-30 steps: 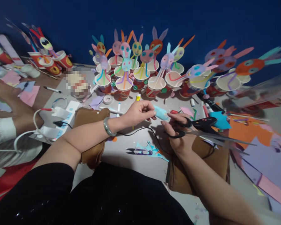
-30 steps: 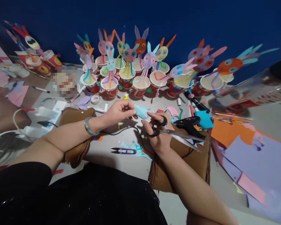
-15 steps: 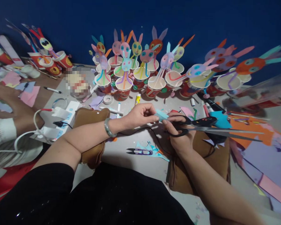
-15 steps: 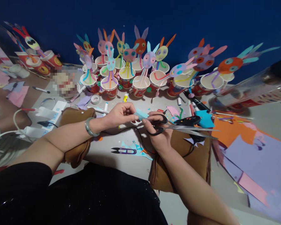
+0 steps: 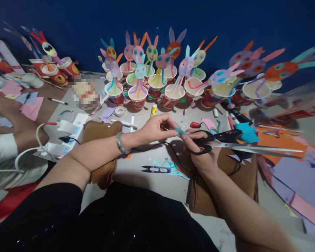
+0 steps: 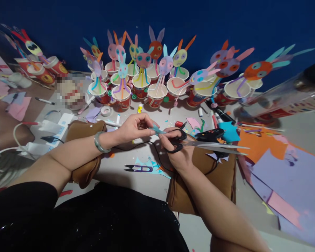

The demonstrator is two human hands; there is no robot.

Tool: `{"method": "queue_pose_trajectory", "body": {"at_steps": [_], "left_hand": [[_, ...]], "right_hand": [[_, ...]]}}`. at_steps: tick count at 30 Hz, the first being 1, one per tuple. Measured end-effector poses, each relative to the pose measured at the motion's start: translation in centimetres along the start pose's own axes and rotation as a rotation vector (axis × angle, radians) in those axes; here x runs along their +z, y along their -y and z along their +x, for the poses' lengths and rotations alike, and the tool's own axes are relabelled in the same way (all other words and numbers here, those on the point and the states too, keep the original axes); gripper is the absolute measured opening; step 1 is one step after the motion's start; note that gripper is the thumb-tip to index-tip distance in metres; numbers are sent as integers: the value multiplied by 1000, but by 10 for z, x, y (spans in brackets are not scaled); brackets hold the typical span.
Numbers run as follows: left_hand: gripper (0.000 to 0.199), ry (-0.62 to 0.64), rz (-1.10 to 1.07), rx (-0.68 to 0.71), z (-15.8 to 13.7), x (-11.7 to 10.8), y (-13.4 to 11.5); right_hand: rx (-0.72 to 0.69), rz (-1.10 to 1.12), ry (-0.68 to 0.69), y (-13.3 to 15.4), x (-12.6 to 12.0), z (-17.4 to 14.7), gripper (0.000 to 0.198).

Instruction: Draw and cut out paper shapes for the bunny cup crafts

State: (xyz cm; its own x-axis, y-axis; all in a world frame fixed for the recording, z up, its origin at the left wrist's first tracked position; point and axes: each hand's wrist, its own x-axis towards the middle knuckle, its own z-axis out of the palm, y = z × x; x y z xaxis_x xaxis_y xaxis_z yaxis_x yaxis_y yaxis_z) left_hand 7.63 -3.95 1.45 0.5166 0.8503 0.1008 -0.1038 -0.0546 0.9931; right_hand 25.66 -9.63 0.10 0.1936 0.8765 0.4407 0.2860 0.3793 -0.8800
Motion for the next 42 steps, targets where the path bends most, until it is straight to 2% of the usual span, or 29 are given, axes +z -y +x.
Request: {"method": "queue_pose_trajectory", "body": {"at_steps": [5,11,22,35,42], "left_hand": [[39,-12,24,50,2,-4,-1],[37,1,34,42,1,-6,-2],[35,-9,-48,-49,0,-3,-3],[37,-21,-26,-80,0,-3,-6],[36,19,-26,-129,0,-2,-13]], "right_hand": [[32,5,-15,-1,0,0,27],[44,16,-39,-3,0,-1,27],[122,41,-55,-1,0,-3,28],[95,42,-33,0,-1,-3,28],[75,11,-36,1,-1,-4,27]]}}
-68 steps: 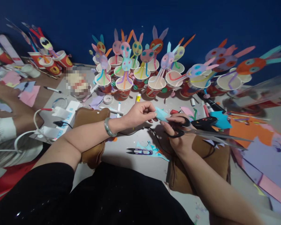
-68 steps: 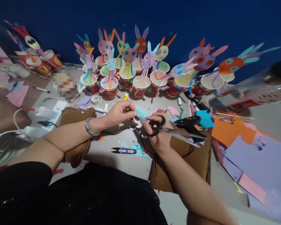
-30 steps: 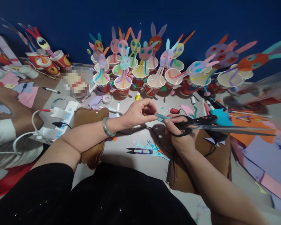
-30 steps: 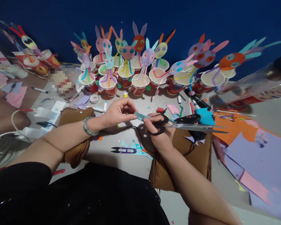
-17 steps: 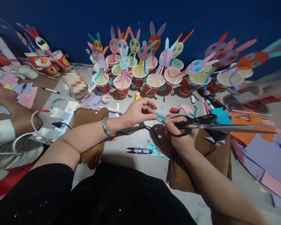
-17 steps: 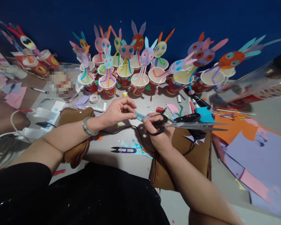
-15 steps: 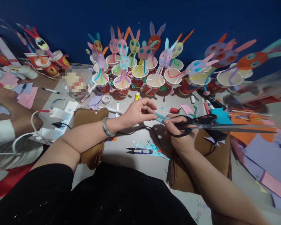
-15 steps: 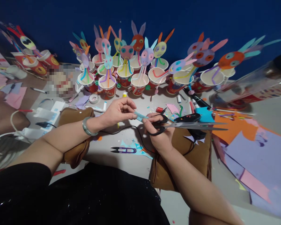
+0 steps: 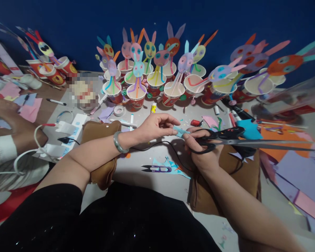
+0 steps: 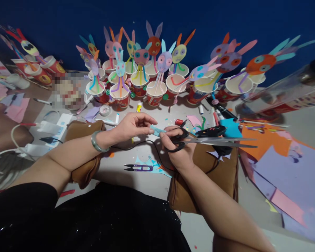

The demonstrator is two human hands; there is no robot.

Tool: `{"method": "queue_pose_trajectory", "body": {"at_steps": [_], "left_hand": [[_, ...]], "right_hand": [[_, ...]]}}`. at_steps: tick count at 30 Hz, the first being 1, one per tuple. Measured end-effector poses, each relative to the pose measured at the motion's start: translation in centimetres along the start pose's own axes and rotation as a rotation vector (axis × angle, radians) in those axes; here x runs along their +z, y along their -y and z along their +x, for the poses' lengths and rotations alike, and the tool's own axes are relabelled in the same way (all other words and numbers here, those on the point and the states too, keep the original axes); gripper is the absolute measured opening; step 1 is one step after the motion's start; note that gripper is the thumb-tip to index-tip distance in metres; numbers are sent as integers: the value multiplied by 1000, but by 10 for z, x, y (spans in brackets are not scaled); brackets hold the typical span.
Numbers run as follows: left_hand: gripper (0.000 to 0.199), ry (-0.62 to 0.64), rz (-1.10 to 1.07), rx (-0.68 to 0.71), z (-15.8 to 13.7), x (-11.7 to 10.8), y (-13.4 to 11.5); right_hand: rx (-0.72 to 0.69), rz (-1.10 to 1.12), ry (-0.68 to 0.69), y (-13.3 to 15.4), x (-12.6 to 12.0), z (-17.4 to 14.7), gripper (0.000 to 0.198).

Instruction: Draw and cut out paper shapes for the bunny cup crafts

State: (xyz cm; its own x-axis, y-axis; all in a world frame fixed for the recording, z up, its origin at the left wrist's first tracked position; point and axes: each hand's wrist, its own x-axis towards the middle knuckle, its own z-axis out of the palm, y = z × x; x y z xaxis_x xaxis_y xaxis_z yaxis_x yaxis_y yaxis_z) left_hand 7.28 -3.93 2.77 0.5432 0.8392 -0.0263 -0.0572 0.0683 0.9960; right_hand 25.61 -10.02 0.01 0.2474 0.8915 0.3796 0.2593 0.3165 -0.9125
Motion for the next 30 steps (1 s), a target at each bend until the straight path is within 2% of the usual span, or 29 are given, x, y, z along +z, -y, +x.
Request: {"method": "queue_pose_trajectory", "body": {"at_steps": [5,12,17,23,27,30], "left_hand": [[35,47,-36,-83,-1,1,-5],[40,49,-91,-151,-1,3,-10],[43,55,-92,-163,-2,2,-11],[43,20,-49,-121,-2,0,-6],[42,-10,-57,-70,0,-2,-2],[42,-26,-74,-62,1,-3,1]], "right_hand": [[7,22,9,0,0,0,27],[26,10,26,1,-1,0,27],[30,27,40,1,-1,-1,27],[-33,32,9,-1,1,1,24],[50,80,-26,-3,0,2,24],[138,118,44,-5,-2,3,25]]}}
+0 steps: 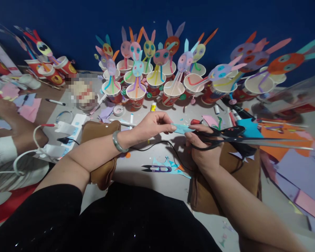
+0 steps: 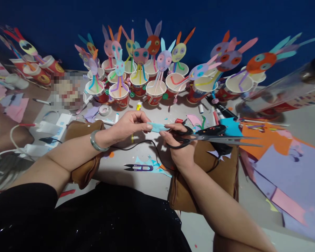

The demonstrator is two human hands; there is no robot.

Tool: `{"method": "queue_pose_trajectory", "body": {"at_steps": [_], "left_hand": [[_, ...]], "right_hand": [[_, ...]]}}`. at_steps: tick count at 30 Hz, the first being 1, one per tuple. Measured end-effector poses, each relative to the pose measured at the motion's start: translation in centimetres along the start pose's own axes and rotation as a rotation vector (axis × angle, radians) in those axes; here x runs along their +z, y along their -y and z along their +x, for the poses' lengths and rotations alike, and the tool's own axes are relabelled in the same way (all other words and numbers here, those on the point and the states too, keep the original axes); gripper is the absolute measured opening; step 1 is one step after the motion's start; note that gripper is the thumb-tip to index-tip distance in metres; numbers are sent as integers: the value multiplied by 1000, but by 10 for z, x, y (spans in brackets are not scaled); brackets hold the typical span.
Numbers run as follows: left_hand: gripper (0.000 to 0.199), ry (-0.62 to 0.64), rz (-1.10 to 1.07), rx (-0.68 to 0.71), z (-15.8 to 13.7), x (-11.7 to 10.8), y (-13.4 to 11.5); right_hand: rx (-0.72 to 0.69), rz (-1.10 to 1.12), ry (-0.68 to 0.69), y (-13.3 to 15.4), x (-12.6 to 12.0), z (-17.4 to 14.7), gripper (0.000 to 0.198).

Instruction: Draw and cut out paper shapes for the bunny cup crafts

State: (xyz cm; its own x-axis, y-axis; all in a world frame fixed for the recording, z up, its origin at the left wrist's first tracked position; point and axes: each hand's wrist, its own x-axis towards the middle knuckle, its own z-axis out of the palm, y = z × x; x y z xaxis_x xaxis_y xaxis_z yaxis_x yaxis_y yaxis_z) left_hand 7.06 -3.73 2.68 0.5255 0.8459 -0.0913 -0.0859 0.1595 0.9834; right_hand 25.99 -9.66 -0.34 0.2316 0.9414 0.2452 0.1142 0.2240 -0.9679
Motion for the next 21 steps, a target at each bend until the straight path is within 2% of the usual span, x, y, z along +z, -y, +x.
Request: {"method": "queue_pose_trajectory", "body": {"at_steps": [6,10,13,21], "left_hand": [[42,1,-32,10,-1,2,3],[40,8,-57,-38,-3,6,1],[38,21,-53,-53,-4,7,0],[44,23,-9,-51,-4,6,0]], "right_hand": [[32,-53,93,4,1,0,27],[-12,-103,145,11,3,2,25],[-28,-77,161,14,4,4,29],[42,31,154,11,5,3,33]]}}
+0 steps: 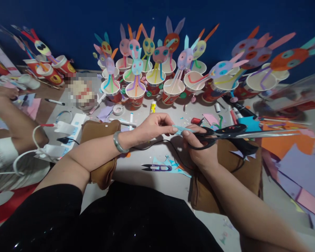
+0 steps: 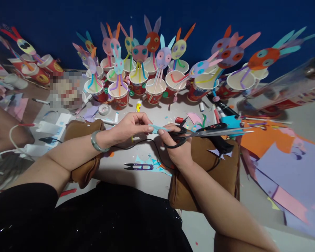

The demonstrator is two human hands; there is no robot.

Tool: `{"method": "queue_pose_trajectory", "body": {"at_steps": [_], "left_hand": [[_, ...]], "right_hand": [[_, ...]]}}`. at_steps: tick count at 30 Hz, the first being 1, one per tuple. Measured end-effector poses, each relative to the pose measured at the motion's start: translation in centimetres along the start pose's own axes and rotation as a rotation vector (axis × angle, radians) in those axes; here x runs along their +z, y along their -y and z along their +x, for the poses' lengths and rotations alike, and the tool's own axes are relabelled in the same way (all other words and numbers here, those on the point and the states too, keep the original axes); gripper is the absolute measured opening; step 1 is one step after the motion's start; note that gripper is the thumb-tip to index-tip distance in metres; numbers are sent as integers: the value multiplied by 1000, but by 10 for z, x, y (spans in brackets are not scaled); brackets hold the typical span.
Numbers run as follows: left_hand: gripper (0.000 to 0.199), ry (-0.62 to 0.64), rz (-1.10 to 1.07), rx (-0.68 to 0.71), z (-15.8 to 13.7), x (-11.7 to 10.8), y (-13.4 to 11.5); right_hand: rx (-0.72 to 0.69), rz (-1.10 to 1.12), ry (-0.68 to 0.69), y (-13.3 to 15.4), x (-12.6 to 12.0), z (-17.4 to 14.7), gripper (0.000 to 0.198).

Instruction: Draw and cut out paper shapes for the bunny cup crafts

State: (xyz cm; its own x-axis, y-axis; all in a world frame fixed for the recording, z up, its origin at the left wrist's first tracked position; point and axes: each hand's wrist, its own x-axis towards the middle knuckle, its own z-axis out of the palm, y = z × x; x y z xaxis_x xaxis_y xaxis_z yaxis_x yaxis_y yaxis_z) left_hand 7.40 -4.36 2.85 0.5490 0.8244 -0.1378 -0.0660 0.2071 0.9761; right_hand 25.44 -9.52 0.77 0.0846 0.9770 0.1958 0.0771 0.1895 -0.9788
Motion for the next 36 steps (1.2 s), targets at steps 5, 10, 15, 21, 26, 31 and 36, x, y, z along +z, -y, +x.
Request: {"method": "queue_pose_trajectory", "body": {"at_steps": [5,10,15,21,26,31,36], "left_hand": [[40,3,32,38,0,0,0],[32,7,59,62,1,0,2],[27,14,57,68,0,0,0],[33,32,61,46,-1,0,-4],[38,44,67,58,-2,-1,-5],[39,34,81,59,-1,-2,-3],[39,28,124,135,0,-3,-2]], "right_hand": [[-25,11,-42,-4,0,0,32],[-86,-60,-82,-3,0,-2,35],[-130,-107,-78,-1,0,-3,35],[-143,-78,-78,-1,0,-3,35],[-170,-41,-61,-4,-1,-3,33],[-188,-64,-54,-2,-2,-4,31],[-229,-64,-64,-3,-2,-5,25]]}}
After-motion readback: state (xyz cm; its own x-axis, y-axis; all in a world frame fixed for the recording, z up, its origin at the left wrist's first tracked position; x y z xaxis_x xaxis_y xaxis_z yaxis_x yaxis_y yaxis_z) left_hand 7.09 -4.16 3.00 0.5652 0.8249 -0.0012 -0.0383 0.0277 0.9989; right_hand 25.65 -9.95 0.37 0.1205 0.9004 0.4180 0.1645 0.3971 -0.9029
